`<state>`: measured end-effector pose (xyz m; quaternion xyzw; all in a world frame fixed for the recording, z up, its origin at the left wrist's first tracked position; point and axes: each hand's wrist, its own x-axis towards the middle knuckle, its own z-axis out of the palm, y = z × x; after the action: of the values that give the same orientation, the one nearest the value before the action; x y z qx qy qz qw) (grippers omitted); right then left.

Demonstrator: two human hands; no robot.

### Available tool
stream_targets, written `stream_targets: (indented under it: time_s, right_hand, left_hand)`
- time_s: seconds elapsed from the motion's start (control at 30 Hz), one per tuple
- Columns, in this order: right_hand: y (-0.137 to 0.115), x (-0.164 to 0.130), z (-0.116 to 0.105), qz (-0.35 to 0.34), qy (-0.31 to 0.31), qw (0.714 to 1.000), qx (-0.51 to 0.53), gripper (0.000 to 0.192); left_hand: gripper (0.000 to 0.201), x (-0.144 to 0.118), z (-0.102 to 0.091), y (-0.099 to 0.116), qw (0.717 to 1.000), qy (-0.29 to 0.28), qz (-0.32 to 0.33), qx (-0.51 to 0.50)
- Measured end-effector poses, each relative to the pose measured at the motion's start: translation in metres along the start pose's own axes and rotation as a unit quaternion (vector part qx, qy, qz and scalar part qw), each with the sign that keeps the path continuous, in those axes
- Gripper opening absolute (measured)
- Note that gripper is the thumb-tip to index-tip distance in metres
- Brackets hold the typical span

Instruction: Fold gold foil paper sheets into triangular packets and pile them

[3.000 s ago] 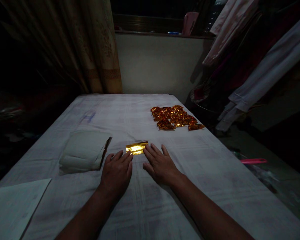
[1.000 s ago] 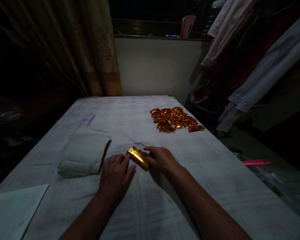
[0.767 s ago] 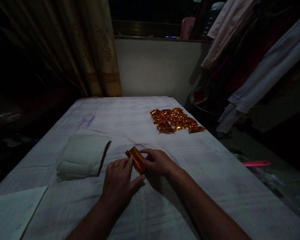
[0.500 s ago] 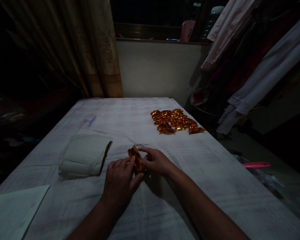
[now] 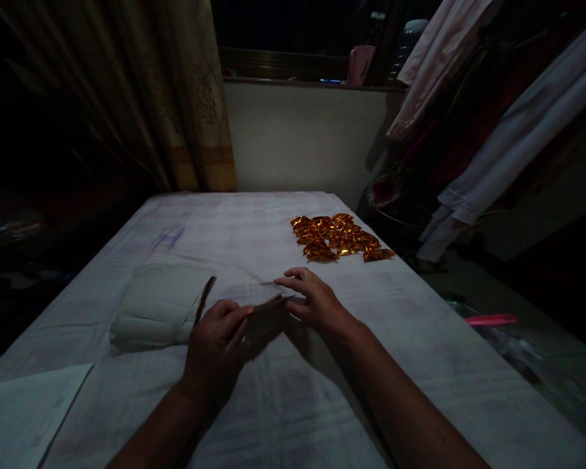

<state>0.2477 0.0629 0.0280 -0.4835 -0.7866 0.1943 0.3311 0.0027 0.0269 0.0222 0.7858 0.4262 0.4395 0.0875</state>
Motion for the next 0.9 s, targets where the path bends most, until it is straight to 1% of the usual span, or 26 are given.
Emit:
stream_targets:
  time_s: [0.1, 0.17, 0.27, 0.37, 0.47, 0.57, 0.67, 0.73, 0.83, 0.9]
  right_hand:
    - [0.0, 0.001, 0.003, -0.041, -0.012, 0.999, -0.02, 0.031]
    - [0.0, 0.002, 0.004, -0.063, -0.018, 0.998, -0.016, 0.026]
    - [-0.001, 0.003, 0.004, -0.079, -0.023, 0.997, -0.008, 0.027]
    - [-0.004, 0.001, 0.002, -0.054, -0.029, 0.998, 0.004, 0.026]
    - [-0.008, 0.0, -0.002, -0.025, -0.043, 0.998, 0.03, 0.025]
    - [-0.01, 0.001, -0.004, -0.038, -0.034, 0.999, 0.012, 0.024]
    - [-0.009, 0.004, -0.007, -0.079, -0.02, 0.996, -0.027, 0.024]
    - [-0.007, 0.004, -0.008, -0.091, -0.024, 0.995, -0.037, 0.025]
    - [-0.007, 0.002, -0.008, -0.083, -0.053, 0.994, -0.049, 0.028]
    - [-0.008, -0.003, -0.006, -0.077, -0.079, 0.992, -0.056, 0.028]
  left_hand:
    - [0.025, -0.001, -0.002, -0.002, 1.0, -0.005, 0.007, -0.016]
    - [0.025, -0.001, -0.002, -0.004, 1.0, -0.009, 0.002, -0.024]
    - [0.027, -0.002, -0.001, -0.006, 0.998, -0.007, -0.008, -0.055]
    - [0.027, -0.002, 0.001, -0.006, 0.996, -0.009, -0.027, -0.085]
    - [0.028, -0.002, 0.001, -0.003, 0.993, -0.014, -0.063, -0.099]
    - [0.029, 0.0, -0.003, -0.001, 0.991, -0.021, -0.089, -0.098]
    - [0.026, 0.003, -0.006, -0.002, 0.99, -0.038, -0.078, -0.108]
    - [0.024, 0.004, -0.005, -0.006, 0.99, -0.052, -0.068, -0.115]
    - [0.026, 0.002, -0.002, -0.015, 0.991, -0.071, -0.058, -0.102]
    - [0.027, 0.0, 0.0, -0.019, 0.99, -0.103, -0.051, -0.081]
